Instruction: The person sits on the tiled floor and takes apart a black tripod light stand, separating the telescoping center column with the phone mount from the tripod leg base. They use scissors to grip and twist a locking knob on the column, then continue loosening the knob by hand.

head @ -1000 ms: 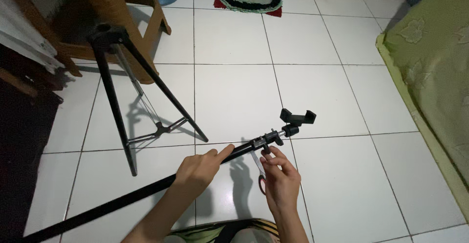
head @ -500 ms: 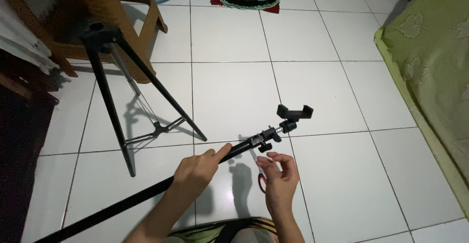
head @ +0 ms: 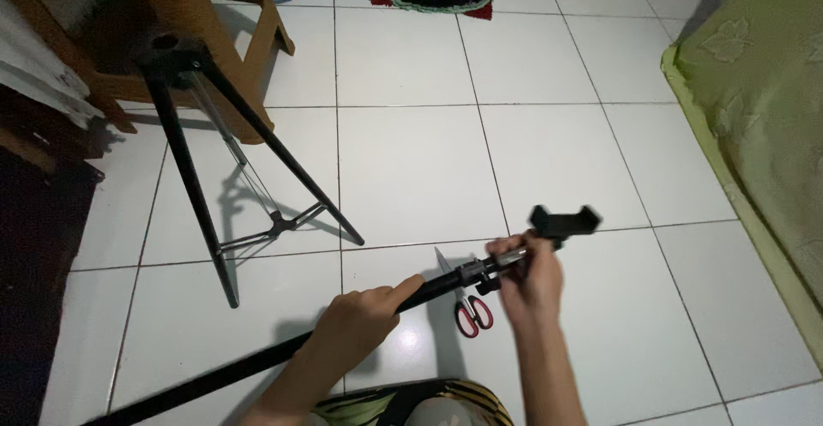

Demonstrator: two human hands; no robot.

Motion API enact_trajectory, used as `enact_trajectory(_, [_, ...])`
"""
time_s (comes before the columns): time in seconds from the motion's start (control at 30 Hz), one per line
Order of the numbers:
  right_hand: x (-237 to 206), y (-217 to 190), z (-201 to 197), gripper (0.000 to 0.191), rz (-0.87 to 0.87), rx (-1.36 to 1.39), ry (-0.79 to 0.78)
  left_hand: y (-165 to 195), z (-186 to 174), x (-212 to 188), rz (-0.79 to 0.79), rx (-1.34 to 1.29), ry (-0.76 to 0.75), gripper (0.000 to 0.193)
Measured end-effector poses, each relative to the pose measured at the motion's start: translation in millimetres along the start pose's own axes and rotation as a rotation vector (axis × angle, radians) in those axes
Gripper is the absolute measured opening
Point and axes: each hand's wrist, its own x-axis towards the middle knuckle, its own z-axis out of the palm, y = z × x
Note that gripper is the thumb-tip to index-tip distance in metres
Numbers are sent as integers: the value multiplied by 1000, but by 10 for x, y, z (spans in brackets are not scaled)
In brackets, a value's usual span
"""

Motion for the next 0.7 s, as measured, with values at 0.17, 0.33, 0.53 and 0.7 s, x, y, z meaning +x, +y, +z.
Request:
enact_trajectory(0.17, [435, -655, -528, 33, -94, 208, -258, -115, -287, -180, -11, -91, -120, 52])
enact_trajectory(0.33, [882, -1491, -1095, 35, -129, 172, -131, -230, -651, -279, -129, -5, -332, 59])
enact_trajectory(0.53, [1015, -2396, -1641, 21, -326, 119, 234, -268, -869, -344, -385, -9, -610, 62])
enact_trajectory(0.7, [897, -2821, -1824, 23, -315, -64, 407, -514, -871, -587, -479, -16, -683, 63])
